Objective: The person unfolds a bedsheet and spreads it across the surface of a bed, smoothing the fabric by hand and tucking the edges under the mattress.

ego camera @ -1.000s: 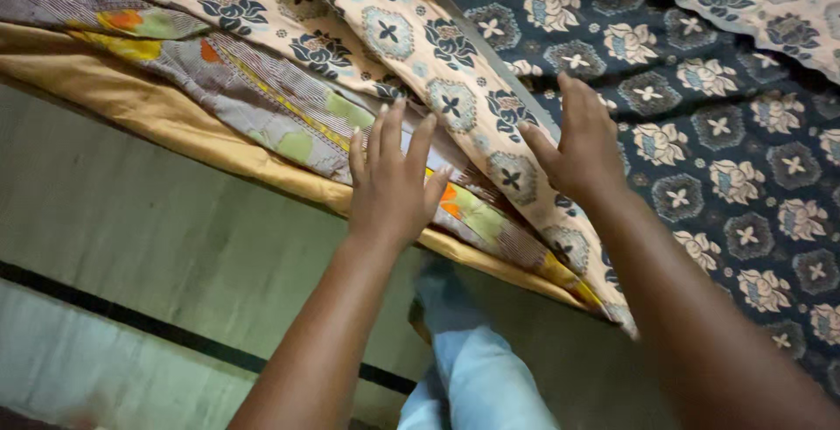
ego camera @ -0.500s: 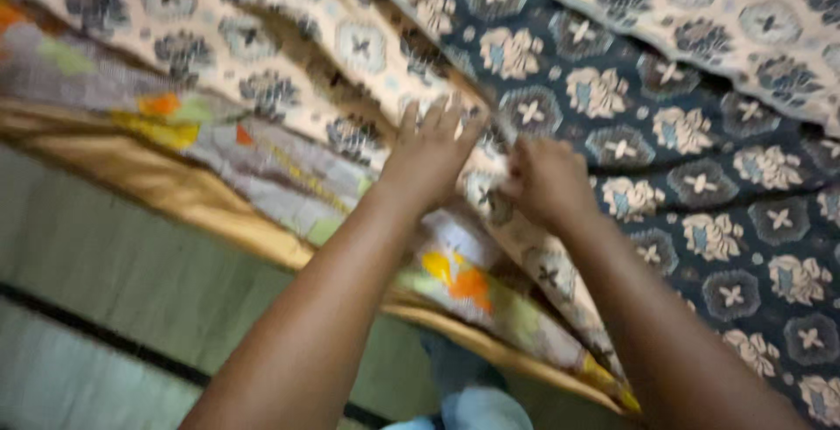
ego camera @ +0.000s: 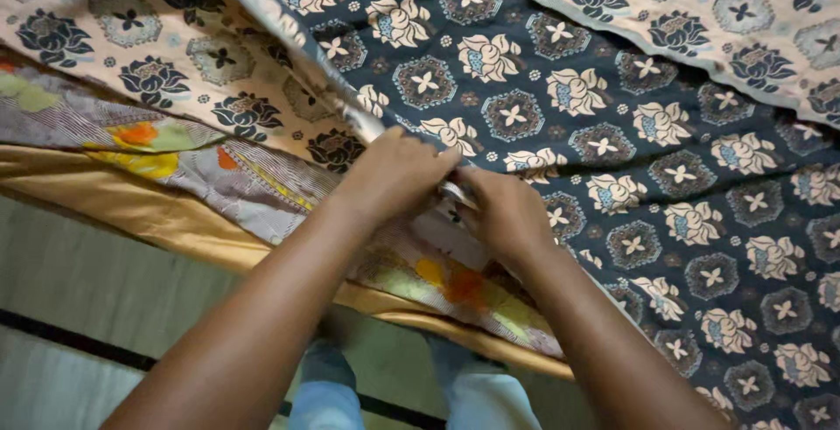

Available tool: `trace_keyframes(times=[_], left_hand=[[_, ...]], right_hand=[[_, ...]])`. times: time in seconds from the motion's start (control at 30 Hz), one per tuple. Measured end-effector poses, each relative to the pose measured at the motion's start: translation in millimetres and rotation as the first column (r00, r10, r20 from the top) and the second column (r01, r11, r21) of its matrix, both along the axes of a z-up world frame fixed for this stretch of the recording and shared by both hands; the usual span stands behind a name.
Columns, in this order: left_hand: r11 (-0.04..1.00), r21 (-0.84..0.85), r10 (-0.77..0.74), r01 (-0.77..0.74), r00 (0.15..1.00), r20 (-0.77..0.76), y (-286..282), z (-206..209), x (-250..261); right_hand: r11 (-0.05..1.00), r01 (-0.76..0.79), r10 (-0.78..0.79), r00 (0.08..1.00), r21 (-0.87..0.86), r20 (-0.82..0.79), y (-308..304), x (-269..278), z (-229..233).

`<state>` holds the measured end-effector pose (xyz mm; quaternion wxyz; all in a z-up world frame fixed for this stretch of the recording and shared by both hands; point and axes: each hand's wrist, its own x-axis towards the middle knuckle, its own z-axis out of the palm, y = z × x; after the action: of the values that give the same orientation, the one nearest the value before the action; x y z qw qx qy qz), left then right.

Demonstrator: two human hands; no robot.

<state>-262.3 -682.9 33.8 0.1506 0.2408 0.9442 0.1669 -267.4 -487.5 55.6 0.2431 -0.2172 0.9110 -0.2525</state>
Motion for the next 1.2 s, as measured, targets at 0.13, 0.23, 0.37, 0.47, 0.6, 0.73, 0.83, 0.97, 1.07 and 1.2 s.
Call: trace_keyframes(times=[0.13,0.23,0.37,0.47,0.6,0.73,0.83,0.97,1.07,1.2], left_hand=[[0.996,-0.079,-0.022,0.030,0.994,0.106,-21.2,-4.3,24.4],[0.995,-0.100,-0.005,-0.002,0.998,-0.067,-44.3,-5.4,61.4],[0.977,-0.211,0.007,0.031,0.985,0.172,-68.2,-7.1,103.5],[0.977,-0.209,-0.009,0.053,0.979,0.205,-81.8,-4.3,136.7],[0.986,-0.161,0.007,0.031,0.973,0.230,-93.1,2.9,172.0],[0.985,-0.171,0.053,-0.007,0.963,0.266,-105.3,-1.8,206.4],[0.970,-0.234,-0.027,0.061,0.989,0.144,-109.8,-17.7,234.5],[0.979,-0.195,-0.075,0.059,0.995,-0.073,-112.5,-36.4,261.5],[0.988,-0.136,-0.093,0.075,0.987,-0.127,-116.7,-46.0,272.1],[0.988,-0.125,-0.104,0.092,0.990,-0.096,-119.4,-64.5,284.6]], right_hand=[[0.999,-0.042,0.044,0.998,0.034,-0.055,1.6,16.0,-5.2],[0.995,-0.065,0.069,0.996,0.074,-0.051,1.1,38.2,-13.5],[0.997,-0.051,0.048,0.997,0.053,0.053,-6.5,88.1,-11.1],[0.989,-0.049,0.026,0.987,0.137,0.162,-26.4,124.5,-11.0],[0.984,0.062,-0.104,0.961,0.164,0.258,-44.1,174.2,-5.6],[0.988,0.076,-0.095,0.985,0.135,0.141,-65.8,214.1,-16.2],[0.964,0.066,-0.122,0.971,0.258,0.207,-78.4,232.8,-25.6],[0.936,0.085,-0.147,0.976,0.342,0.161,-87.2,254.6,-41.6],[0.928,0.094,-0.147,0.982,0.361,0.122,-87.6,271.3,-58.9],[0.925,0.098,-0.136,0.987,0.367,0.080,-90.5,292.0,-78.2]])
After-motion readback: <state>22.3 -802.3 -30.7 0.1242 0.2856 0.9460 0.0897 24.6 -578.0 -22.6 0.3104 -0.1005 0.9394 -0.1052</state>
